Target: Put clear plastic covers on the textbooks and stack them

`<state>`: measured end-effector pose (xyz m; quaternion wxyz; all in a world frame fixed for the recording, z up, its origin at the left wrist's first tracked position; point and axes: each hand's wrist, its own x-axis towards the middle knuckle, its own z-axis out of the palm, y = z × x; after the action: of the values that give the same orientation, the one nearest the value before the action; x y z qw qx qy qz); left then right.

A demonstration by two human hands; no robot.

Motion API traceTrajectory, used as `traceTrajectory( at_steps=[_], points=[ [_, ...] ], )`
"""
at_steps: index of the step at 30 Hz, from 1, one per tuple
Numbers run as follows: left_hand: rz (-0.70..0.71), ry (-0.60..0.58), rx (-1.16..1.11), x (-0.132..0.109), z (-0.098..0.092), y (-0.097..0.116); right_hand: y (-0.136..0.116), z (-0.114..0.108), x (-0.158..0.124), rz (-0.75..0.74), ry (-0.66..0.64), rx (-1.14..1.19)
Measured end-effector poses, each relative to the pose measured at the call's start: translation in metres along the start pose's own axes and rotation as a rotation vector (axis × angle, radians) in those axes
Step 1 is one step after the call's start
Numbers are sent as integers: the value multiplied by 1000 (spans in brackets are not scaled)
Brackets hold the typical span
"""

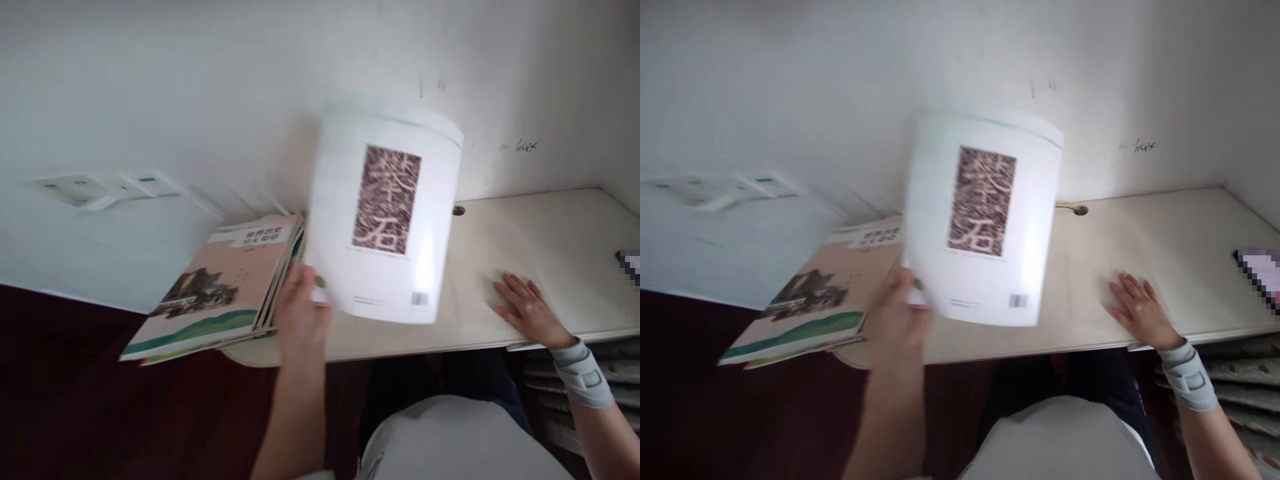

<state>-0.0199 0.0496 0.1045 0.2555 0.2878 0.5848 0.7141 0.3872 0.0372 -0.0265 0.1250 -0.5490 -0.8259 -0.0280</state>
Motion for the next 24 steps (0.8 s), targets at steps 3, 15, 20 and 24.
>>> traceTrajectory(
  at_steps=[3, 15, 20, 24],
  points=[
    [-298, -205, -119, -38, 15, -58, -1, -1, 0, 8, -1, 14],
    [-407, -133, -107, -52, -8, -99, -6, -4, 1, 28, -12, -13],
    [-274, -170, 144, -40, -22, -104, -4, -5, 1, 29, -11, 11],
    [47, -372, 707, -34, -35, -96, -5, -8, 0, 34, -19, -5]
  ],
)
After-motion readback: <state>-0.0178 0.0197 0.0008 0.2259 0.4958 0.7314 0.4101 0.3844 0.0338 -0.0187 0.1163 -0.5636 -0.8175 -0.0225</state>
